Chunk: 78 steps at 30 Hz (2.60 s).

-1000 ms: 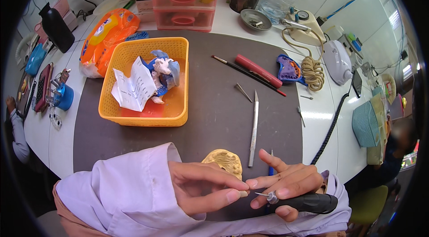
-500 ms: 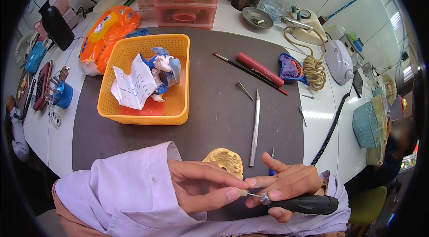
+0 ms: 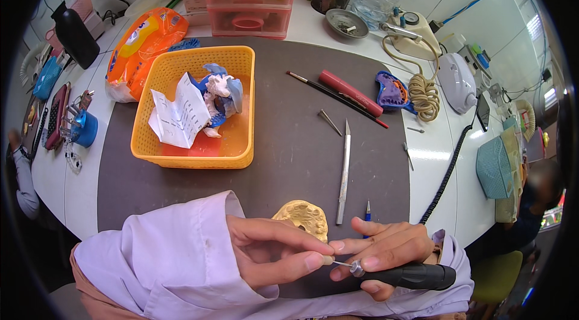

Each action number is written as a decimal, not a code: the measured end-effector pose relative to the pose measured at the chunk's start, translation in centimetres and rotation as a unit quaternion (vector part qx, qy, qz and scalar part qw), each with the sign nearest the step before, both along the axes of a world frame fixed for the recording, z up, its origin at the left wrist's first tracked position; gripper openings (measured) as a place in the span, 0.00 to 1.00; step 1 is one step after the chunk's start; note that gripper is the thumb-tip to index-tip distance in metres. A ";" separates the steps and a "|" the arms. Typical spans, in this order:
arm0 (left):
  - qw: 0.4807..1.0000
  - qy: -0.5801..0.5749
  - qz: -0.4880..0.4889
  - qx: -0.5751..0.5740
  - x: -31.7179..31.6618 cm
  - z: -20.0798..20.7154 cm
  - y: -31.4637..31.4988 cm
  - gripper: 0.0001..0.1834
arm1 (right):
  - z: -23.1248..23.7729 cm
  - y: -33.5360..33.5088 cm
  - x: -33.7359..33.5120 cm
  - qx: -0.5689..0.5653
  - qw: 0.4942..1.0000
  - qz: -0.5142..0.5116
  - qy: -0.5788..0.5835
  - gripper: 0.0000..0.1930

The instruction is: The person uses a rotary tool to grind and shape a small white tooth-like object. They then pick up a yellow dental cast and use a metal file to smooth its surface. The person repeatedly places the shaped object into the cast to check the fit and continues refining the object with the rotary tool.

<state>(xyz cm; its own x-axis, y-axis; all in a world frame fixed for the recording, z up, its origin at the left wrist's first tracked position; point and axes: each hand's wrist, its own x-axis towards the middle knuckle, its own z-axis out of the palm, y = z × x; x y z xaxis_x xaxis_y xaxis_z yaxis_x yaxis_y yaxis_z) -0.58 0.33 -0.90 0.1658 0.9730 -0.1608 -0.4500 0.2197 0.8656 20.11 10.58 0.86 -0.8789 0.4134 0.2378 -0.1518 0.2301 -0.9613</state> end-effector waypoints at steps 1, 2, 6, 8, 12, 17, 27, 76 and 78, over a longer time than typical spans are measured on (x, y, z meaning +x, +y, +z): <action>1.000 0.002 0.000 0.001 0.0 0.0 0.0 0.09 | -0.1 0.0 0.0 0.004 1.000 0.000 0.001 0.15; 1.000 0.003 0.000 0.001 0.0 0.0 0.0 0.09 | -0.1 0.0 0.0 0.008 1.000 0.000 0.003 0.15; 0.999 0.013 -0.008 -0.046 0.0 0.3 0.0 0.08 | -0.6 -0.7 0.3 0.022 0.999 -0.042 -0.001 0.14; 0.995 0.035 -0.020 -0.087 -0.2 1.0 0.1 0.08 | -0.7 -0.7 0.4 0.014 0.999 -0.045 0.003 0.14; 1.000 -0.006 0.019 -0.005 0.4 0.4 0.0 0.08 | -0.7 -0.5 0.3 0.023 0.999 -0.030 0.011 0.15; 1.000 0.001 0.025 -0.012 0.4 0.5 -0.1 0.08 | -0.6 -0.1 -0.1 0.021 0.999 -0.004 0.024 0.15; 0.999 -0.002 0.012 -0.030 0.3 0.7 0.0 0.08 | -0.5 -0.4 0.1 -0.004 1.000 -0.019 0.017 0.15; 1.000 -0.003 0.025 -0.011 0.5 0.4 0.1 0.08 | -0.5 -0.2 0.1 -0.015 1.000 -0.011 0.016 0.16; 1.000 -0.005 0.026 -0.010 0.5 0.4 0.1 0.08 | -0.5 -0.4 0.1 -0.016 0.999 -0.020 0.019 0.16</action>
<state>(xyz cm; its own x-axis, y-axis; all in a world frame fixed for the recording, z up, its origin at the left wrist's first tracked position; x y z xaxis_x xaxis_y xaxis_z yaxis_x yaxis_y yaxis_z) -0.11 0.40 -0.51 0.1165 0.9768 -0.1797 -0.4703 0.2136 0.8563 20.24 10.20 0.33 -0.8521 0.4560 0.2568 -0.1798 0.2059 -0.9619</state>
